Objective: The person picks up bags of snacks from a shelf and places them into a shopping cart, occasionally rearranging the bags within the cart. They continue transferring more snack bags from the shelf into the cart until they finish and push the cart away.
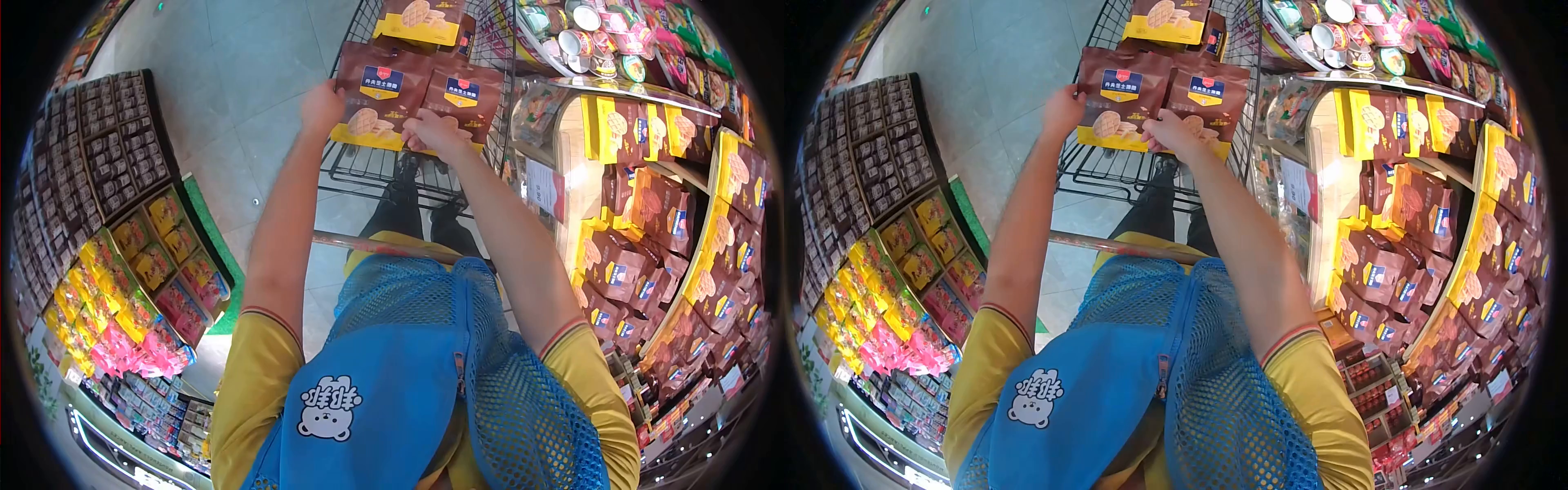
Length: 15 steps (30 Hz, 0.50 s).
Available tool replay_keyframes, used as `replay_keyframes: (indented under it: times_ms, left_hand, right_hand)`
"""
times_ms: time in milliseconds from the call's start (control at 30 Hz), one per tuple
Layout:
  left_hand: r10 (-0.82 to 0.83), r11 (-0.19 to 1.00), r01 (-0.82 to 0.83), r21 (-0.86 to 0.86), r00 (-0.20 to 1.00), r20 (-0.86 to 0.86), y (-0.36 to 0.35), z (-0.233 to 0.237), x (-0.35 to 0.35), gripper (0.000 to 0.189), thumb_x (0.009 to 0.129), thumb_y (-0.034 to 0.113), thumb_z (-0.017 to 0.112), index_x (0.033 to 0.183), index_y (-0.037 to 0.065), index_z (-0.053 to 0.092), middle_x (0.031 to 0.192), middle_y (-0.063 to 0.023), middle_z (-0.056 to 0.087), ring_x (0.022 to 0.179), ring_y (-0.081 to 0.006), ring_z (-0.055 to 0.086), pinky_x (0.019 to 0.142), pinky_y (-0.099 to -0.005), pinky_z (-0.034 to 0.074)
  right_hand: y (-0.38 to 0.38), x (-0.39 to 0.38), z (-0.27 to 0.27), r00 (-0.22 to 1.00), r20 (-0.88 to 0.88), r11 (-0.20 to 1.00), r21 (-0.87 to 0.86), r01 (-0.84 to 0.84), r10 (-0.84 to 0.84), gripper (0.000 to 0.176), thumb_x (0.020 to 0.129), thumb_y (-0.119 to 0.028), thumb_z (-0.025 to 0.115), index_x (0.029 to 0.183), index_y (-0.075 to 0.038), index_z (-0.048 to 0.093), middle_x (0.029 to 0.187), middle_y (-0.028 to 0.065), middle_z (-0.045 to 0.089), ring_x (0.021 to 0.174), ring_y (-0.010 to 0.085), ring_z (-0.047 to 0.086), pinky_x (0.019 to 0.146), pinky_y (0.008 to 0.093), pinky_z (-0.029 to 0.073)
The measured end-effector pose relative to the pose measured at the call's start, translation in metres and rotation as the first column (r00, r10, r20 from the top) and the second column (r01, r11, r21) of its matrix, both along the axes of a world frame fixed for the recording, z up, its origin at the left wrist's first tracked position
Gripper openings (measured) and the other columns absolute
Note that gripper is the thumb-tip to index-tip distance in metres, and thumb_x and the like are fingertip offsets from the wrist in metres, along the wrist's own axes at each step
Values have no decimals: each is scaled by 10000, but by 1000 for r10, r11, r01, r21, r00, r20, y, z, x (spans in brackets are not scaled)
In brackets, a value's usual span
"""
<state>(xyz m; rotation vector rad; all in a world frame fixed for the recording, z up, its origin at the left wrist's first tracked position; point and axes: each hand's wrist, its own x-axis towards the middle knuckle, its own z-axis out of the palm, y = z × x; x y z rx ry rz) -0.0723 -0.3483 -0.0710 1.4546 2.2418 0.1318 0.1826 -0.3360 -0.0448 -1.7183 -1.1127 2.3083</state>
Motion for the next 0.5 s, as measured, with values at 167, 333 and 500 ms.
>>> replay_keyframes:
  times_ms: [167, 333, 500]
  left_hand:
    - [4, 1000, -6, 21, 997, 71, -3, 12, 8, 379, 877, 275, 578, 1147, 16, 635, 961, -236, 692, 930, -414, 662, 808, -497, 529]
    - [76, 973, -106, 205, 986, 150, -19, 15, 27, 413, 867, 267, 564, 1199, 24, 594, 997, -247, 684, 939, -435, 651, 825, -518, 519]
    - [24, 999, -29, 18, 971, 240, -28, 44, 56, 427, 875, 255, 555, 1234, 25, 573, 1045, -276, 665, 956, -444, 643, 830, -525, 511]
  right_hand:
    - [0, -4, -9, 994, -84, 997, -55, 59, -63, 253, 918, -154, 509, 1119, -1, 499, 856, 92, 662, 659, 119, 601, 595, 260, 533]
    - [-5, 5, 11, 990, -27, 990, -26, 140, -141, 339, 902, -125, 508, 1209, 16, 473, 937, 121, 688, 686, 119, 605, 603, 242, 530]
    - [-32, 31, 3, 994, -68, 996, 6, 91, -90, 586, 900, -92, 505, 1443, 43, 333, 977, 133, 696, 678, 108, 596, 592, 222, 521]
